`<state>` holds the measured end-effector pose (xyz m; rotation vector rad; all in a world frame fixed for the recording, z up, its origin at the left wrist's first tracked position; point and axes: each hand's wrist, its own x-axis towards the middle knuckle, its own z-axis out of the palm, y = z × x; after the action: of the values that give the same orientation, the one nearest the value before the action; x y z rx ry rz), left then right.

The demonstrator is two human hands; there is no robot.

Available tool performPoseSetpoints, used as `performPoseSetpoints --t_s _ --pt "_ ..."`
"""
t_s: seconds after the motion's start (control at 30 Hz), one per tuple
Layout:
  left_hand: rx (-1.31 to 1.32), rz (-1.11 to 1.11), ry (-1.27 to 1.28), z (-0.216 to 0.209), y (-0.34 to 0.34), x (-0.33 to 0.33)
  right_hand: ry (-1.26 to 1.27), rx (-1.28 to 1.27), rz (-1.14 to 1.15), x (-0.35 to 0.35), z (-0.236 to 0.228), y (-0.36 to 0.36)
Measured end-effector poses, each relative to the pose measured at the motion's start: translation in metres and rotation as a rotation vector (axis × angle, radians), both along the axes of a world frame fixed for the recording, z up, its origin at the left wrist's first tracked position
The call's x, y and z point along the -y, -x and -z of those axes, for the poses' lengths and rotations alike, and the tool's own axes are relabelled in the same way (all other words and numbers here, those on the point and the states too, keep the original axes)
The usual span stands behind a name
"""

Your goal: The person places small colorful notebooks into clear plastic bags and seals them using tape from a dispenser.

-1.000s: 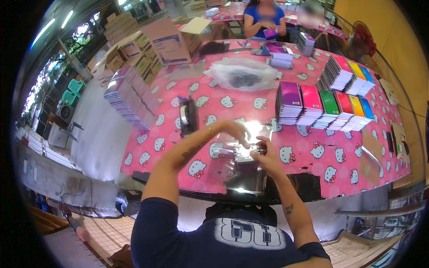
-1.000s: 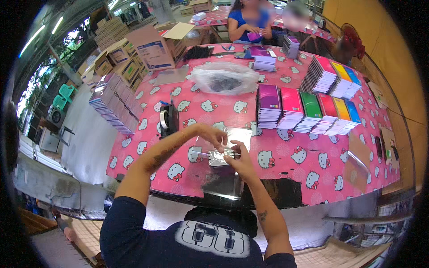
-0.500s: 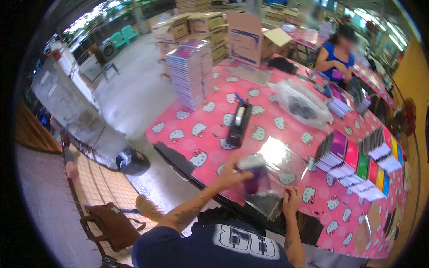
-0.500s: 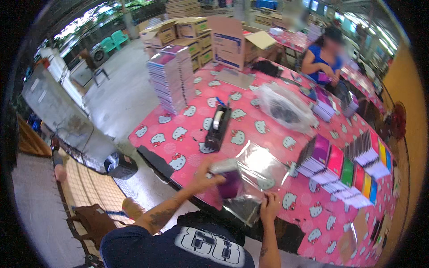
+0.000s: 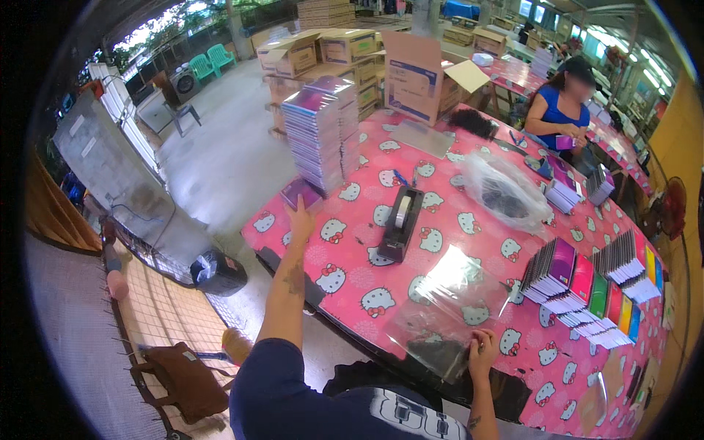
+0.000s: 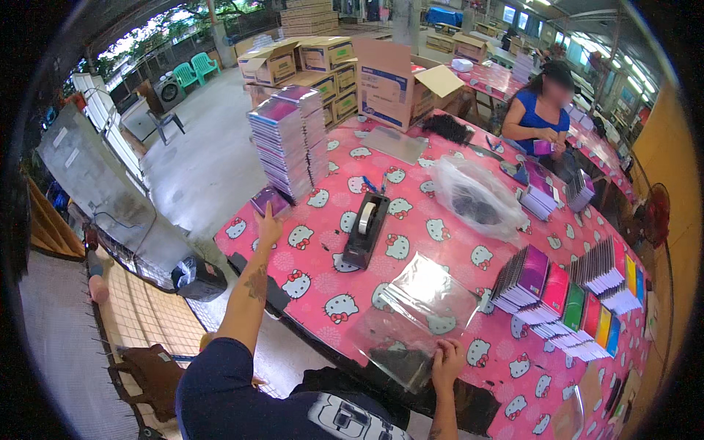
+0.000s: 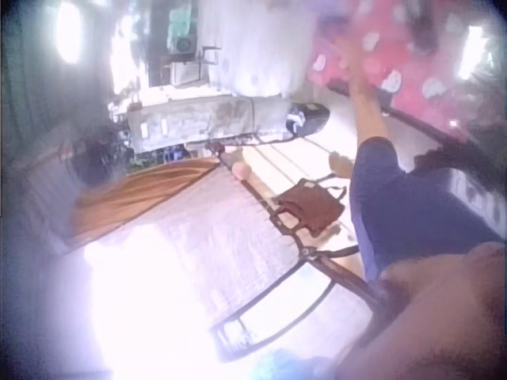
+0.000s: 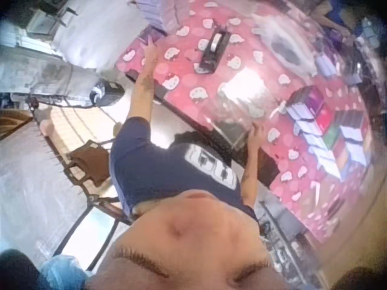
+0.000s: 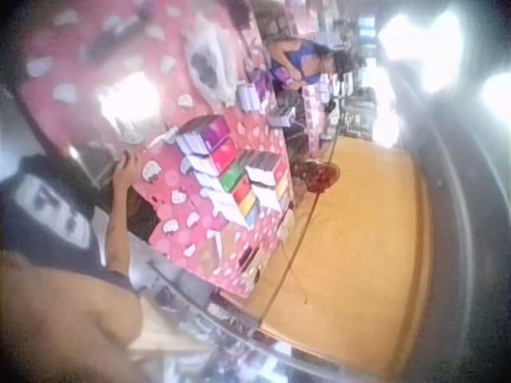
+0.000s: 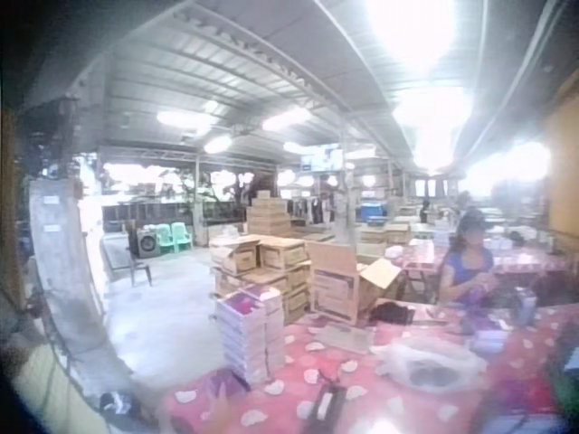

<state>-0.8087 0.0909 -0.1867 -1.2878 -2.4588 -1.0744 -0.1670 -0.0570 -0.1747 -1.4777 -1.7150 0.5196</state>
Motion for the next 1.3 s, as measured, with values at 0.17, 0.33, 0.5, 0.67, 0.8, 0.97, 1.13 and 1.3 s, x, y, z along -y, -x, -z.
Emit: performPoseSetpoints --t_s 0.17,0.33,0.5,0.67,0.8,0.97,1.13,1.3 --pt "0.099 -0.059 -0.260 -0.023 -0.119 -0.050 -0.017 -0.472 0.273 0.027 0.003 -0.076" --pt "0.033 0.521 -0.315 -0.094 -0.369 0.001 -0.081 -0.204 0.534 0.033 -0.027 -0.191" --pt "0.065 1.406 -0.271 -0.156 -0.661 0.058 -0.337 0.385 0.728 0.014 -0.084 -0.350" --pt "-0.121 1.674 -0.381 -0.181 -0.907 0.068 -0.296 0.763 0.875 -0.017 -0.122 -0.493" --pt "-0.379 1.500 -0.390 -0.161 -1.025 0.040 -0.119 0.723 0.619 -0.023 -0.136 -0.572" --pt "-0.394 1.492 -0.485 -0.181 -1.028 0.041 -0.368 0.187 0.666 0.058 -0.152 -0.572" --pt "-0.109 1.536 -0.241 -0.267 -0.939 0.120 -0.184 -0.484 0.113 0.128 -0.058 -0.532" --pt "-0.286 1.591 0.150 -0.138 -0.928 0.156 0.124 -0.091 -0.444 0.069 -0.010 -0.491"
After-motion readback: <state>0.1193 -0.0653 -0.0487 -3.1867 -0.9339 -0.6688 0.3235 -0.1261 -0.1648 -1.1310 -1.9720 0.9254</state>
